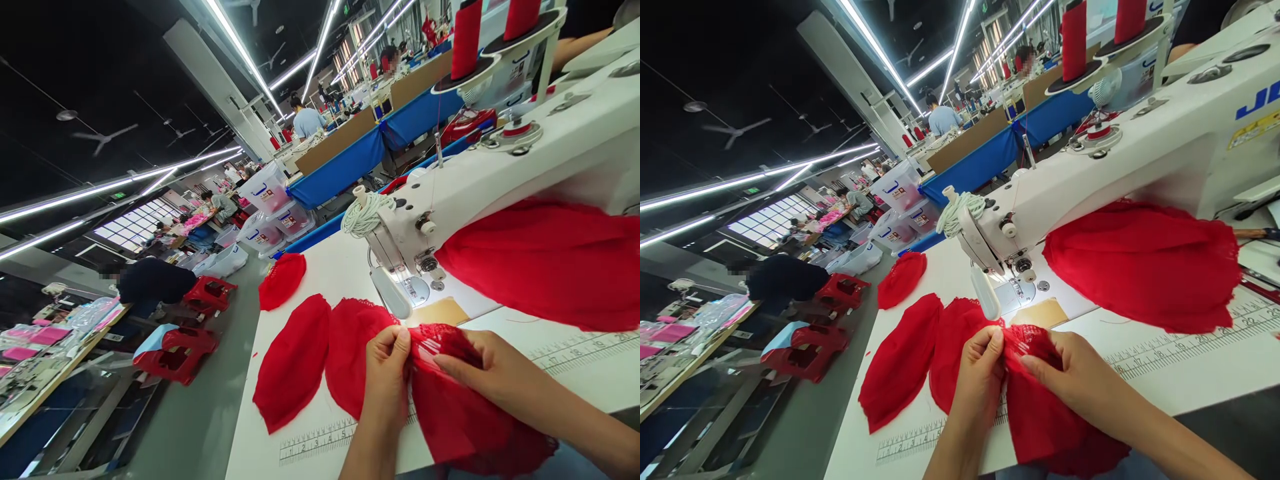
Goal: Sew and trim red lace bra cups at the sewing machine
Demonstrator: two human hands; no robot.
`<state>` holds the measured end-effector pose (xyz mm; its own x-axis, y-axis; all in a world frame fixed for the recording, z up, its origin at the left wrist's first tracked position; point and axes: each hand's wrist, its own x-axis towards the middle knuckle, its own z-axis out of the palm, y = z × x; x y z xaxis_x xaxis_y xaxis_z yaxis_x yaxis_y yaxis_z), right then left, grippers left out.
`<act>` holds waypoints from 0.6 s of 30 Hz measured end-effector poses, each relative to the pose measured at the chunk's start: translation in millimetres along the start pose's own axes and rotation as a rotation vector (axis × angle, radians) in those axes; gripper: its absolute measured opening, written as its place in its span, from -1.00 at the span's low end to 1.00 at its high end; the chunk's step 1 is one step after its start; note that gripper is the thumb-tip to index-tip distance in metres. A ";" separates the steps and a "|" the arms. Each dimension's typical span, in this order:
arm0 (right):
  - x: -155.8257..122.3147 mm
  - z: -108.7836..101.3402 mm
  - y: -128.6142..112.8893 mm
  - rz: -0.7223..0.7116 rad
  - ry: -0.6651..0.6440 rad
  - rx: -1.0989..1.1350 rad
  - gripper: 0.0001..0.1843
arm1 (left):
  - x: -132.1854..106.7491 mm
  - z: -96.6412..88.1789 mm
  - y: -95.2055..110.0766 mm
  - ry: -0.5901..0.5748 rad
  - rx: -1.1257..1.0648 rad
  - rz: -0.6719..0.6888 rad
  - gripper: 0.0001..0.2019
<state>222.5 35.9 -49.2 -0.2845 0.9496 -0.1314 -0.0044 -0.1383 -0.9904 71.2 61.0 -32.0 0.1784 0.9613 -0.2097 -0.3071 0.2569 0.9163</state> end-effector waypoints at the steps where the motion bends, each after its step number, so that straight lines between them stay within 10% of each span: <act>1: -1.4 2.3 0.7 -0.040 -0.033 0.007 -0.59 | -0.2 2.0 0.5 0.020 -0.034 -0.012 -0.61; 7: -3.0 7.9 -1.5 -0.018 -0.118 0.214 -0.58 | 2.2 2.6 9.0 0.041 -0.115 -0.094 -0.52; 13: 3.3 -3.1 -15.3 0.120 -0.005 0.421 -0.64 | 2.5 -12.1 16.6 -0.201 -0.067 -0.400 -0.50; 18: -2.7 -12.9 -20.7 0.173 -0.251 0.520 -0.63 | 0.0 -6.5 20.8 -0.035 -0.254 -0.313 -0.64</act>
<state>235.7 39.8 -28.9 -0.5400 0.8147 -0.2114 -0.3887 -0.4641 -0.7959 58.7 67.0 -15.2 0.3304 0.8299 -0.4495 -0.4535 0.5572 0.6956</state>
